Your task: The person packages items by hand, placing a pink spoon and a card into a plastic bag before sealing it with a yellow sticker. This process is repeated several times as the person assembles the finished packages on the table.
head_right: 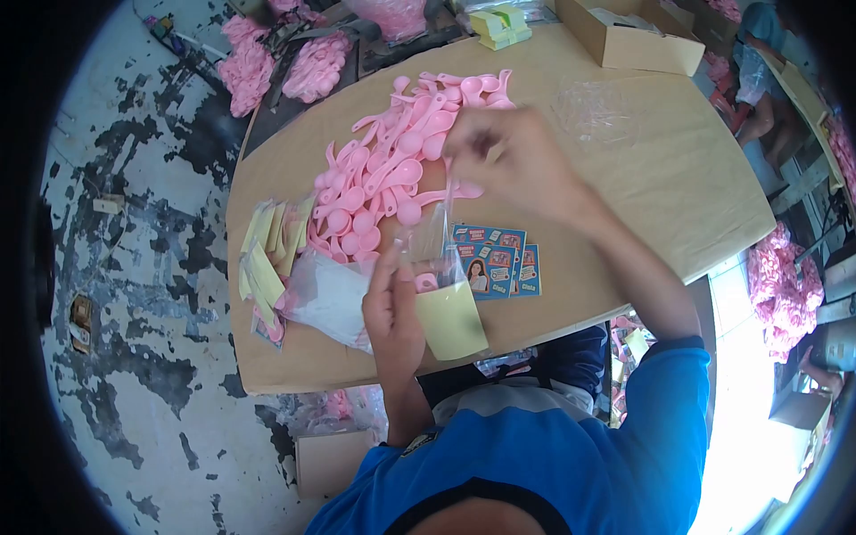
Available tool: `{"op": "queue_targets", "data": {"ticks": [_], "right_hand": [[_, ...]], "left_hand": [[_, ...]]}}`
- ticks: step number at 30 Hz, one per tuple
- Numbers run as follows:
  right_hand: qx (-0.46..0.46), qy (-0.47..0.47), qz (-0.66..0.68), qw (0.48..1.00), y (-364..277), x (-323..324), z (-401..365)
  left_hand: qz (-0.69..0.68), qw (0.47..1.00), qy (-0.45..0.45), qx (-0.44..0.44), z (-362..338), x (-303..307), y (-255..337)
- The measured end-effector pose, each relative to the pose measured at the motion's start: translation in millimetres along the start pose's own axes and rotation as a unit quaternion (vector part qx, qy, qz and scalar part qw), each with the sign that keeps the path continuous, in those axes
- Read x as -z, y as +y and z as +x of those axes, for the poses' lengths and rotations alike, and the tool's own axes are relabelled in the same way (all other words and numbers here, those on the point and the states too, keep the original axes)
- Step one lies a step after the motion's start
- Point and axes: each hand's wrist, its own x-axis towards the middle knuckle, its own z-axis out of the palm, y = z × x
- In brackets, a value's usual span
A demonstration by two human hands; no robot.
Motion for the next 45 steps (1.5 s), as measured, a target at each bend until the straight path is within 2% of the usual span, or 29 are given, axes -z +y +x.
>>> {"op": "queue_targets", "data": {"ticks": [2, 4, 5, 6, 7, 8, 9, 10, 11, 12, 15, 17, 19, 21, 22, 24, 25, 28, 31, 34, 37, 40, 43, 45], "right_hand": [[-0.034, -0.006, 0.157, 0.987, -9, 43, 9], [0.002, -0.122, 0.323, 0.939, 7, 89, 10], [0.019, -0.180, 0.404, 0.897, 16, 106, 12], [-0.055, -0.179, 0.261, 0.947, 27, 117, 14], [-0.128, -0.173, 0.111, 0.970, 42, 123, 13], [-0.197, -0.162, -0.042, 0.966, 56, 127, 9], [-0.128, -0.106, -0.188, 0.968, 75, 130, 4], [-0.052, -0.047, -0.328, 0.942, 96, 129, 1], [0.024, 0.013, -0.457, 0.889, 107, 128, 1], [-0.064, 0.044, -0.241, 0.967, 80, 118, 11], [-0.001, 0.064, -0.086, 0.994, 36, 74, 17], [-0.090, -0.085, -0.052, 0.991, 11, 33, 7], [-0.082, -0.276, 0.043, 0.957, -10, -2, -6], [-0.117, -0.318, 0.050, 0.939, -20, -23, -13], [-0.135, -0.341, 0.051, 0.929, -21, -28, -15], [-0.090, -0.288, 0.103, 0.948, -8, -34, -18], [-0.068, -0.258, 0.128, 0.955, -3, -35, -19], [-0.100, -0.236, 0.112, 0.960, -3, -32, -18], [-0.148, -0.284, 0.119, 0.940, -18, -32, -16], [-0.092, -0.246, 0.086, 0.961, -13, -44, -24], [-0.100, -0.200, 0.136, 0.965, -12, -49, -25], [-0.066, -0.222, 0.164, 0.959, -9, -44, -23], [-0.110, -0.295, 0.135, 0.940, -27, -32, -16], [-0.097, -0.275, 0.149, 0.945, -26, -30, -15]], "left_hand": [[-0.171, 0.984, 0.037, 0.034, 1, -4, 7], [-0.197, 0.978, 0.062, 0.036, 7, -1, 7], [-0.207, 0.975, 0.077, 0.040, 7, 1, 6], [-0.204, 0.974, 0.092, 0.027, 9, -3, 4], [-0.208, 0.974, 0.086, 0.031, 7, -3, 1], [-0.212, 0.974, 0.079, 0.033, 7, -3, -1], [-0.217, 0.973, 0.072, 0.030, 10, -4, -3], [-0.216, 0.974, 0.059, 0.030, 13, -4, -6], [-0.213, 0.975, 0.048, 0.033, 12, -4, -9], [-0.210, 0.976, 0.039, 0.040, 9, -3, -11], [-0.237, 0.968, 0.030, 0.077, 10, 1, -9], [-0.200, 0.977, 0.075, 0.030, 14, 3, -19], [-0.198, 0.975, 0.104, 0.001, 15, 4, -23], [-0.247, 0.961, 0.124, -0.025, 17, 0, -23], [-0.277, 0.952, 0.132, -0.011, 16, -1, -19], [-0.336, 0.931, 0.145, 0.012, 15, -3, -8], [-0.323, 0.935, 0.146, 0.025, 14, -1, -10], [-0.289, 0.947, 0.125, 0.061, 12, 3, -21], [-0.265, 0.956, 0.093, 0.084, 7, 6, -28], [-0.264, 0.956, 0.104, 0.075, 7, 6, -25], [-0.294, 0.947, 0.103, 0.075, 5, 8, -26], [-0.297, 0.947, 0.101, 0.074, 5, 7, -21], [-0.282, 0.955, 0.083, 0.043, 5, 7, -23], [-0.312, 0.947, 0.069, 0.038, 3, 8, -32]]}}
